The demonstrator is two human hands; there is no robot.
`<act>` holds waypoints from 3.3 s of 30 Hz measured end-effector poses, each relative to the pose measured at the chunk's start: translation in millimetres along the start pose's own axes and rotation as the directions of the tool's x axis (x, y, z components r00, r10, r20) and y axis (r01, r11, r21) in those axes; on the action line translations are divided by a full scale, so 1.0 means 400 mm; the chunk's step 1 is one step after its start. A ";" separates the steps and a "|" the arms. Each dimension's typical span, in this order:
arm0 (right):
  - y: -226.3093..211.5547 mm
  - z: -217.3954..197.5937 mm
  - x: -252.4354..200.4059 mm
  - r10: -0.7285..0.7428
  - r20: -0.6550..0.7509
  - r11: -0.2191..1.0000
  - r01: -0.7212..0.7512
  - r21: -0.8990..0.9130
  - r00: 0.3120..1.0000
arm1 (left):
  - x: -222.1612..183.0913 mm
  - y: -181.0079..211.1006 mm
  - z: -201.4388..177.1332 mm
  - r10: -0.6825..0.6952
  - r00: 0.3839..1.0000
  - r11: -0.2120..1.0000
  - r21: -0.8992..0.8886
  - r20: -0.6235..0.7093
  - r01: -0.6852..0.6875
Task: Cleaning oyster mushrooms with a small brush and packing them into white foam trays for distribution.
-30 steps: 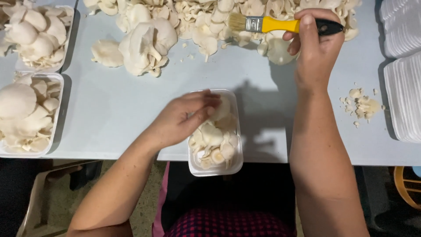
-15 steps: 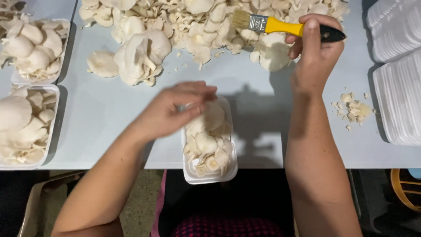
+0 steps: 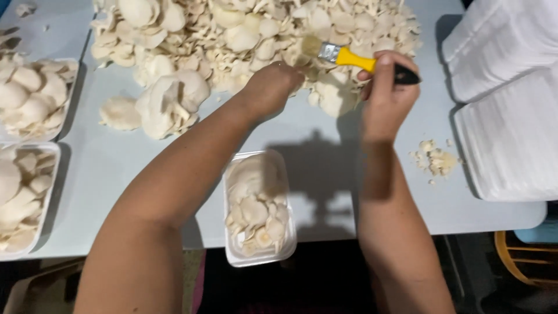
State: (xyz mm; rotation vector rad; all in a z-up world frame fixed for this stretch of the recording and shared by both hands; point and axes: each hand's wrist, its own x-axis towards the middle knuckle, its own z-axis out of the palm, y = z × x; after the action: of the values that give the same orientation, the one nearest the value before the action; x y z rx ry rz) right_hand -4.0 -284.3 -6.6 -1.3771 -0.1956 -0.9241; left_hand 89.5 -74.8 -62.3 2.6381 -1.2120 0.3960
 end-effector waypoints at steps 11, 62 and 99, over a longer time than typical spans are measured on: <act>-0.008 0.005 -0.015 0.000 0.081 0.999 -0.003 0.039 0.997 | -0.098 -0.023 -0.035 -0.357 0.873 0.857 -0.488 -0.332 0.165; -0.052 0.081 -0.109 0.240 0.400 0.969 -0.245 -0.039 0.885 | -0.263 0.048 -0.151 -0.743 0.506 -0.538 -0.841 0.439 -0.059; -0.049 0.039 -0.084 0.171 0.435 0.975 -0.217 0.058 0.884 | -0.304 0.022 -0.187 -0.740 0.637 -0.324 -0.944 0.217 -0.055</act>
State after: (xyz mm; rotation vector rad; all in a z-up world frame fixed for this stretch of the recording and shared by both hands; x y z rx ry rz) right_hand -32.7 -253.7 -9.0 -1.4580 -0.4261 -0.4272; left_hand -5.0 28.1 -31.1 1.0107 0.0274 -0.0661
